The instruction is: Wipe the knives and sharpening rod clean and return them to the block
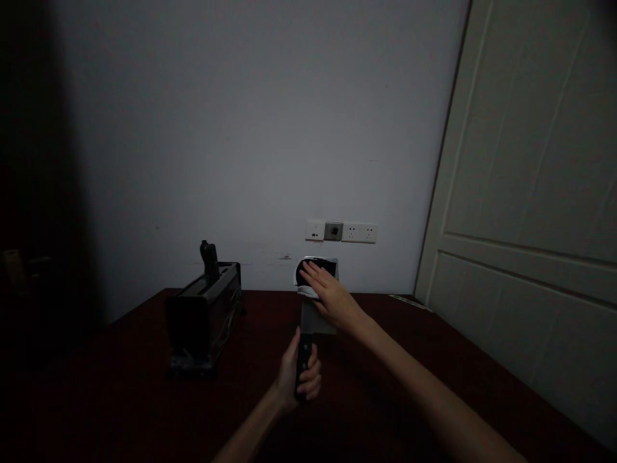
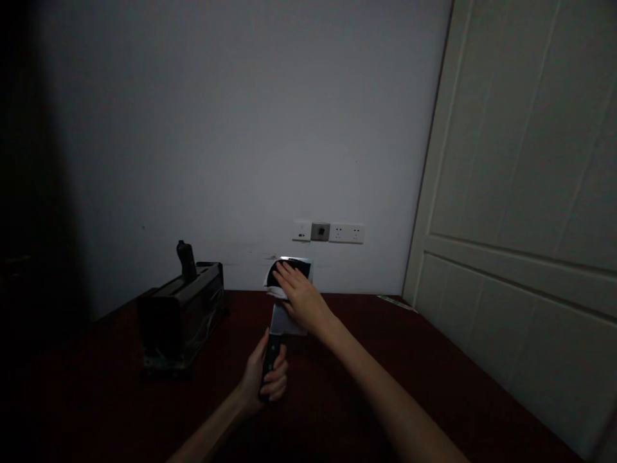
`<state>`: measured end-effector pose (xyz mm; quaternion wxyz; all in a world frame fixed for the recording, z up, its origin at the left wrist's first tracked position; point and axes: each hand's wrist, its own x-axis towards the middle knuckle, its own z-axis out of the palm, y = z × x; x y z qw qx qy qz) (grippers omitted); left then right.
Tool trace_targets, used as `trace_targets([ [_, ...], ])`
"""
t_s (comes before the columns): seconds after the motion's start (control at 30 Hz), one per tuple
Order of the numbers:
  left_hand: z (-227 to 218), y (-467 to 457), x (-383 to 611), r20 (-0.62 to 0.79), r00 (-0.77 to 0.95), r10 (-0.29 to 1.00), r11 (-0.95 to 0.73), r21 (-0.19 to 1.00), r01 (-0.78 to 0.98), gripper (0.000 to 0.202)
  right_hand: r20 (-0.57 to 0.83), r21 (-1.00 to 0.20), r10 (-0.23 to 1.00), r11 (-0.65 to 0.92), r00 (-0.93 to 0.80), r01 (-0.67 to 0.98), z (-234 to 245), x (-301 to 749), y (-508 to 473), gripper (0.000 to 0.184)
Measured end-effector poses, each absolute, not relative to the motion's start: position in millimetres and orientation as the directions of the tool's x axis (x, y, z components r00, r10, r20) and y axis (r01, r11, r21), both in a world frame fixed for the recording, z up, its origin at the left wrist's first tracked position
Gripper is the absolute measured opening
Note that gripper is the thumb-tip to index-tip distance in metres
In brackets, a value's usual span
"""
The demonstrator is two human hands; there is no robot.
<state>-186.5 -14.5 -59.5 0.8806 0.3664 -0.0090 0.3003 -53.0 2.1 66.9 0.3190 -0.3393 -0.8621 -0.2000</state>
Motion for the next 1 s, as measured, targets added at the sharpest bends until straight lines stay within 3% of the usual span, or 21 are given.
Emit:
trace_targets([
  [0.17, -63, -13, -186, 0.256, 0.814, 0.522, 0.523, 0.658, -0.542, 0.058, 0.746, 0.121, 0.437, 0.654, -0.503, 0.747, 78, -49, 12, 0.059],
  [0.4, -60, -15, -184, 0.232, 0.806, 0.544, 0.528, 0.652, -0.544, 0.059, 0.655, 0.18, 0.444, 0.694, -0.611, 0.697, 61, -56, 0, 0.062],
  [0.63, -64, -14, -185, 0.262, 0.824, 0.502, 0.529, 0.66, -0.533, 0.058, 0.736, 0.12, 0.451, 0.647, -0.505, 0.753, 76, -45, 9, 0.057],
  [0.87, -54, -14, -185, 0.259, 0.804, 0.536, 0.547, 0.619, -0.564, 0.058, 0.628, 0.162, 0.471, 0.7, -0.62, 0.696, 58, -58, -11, 0.06],
  [1.0, -56, -14, -188, 0.282, 0.811, 0.512, 0.529, 0.641, -0.557, 0.058, 0.72, 0.13, 0.447, 0.665, -0.531, 0.735, 78, -46, 3, 0.058],
])
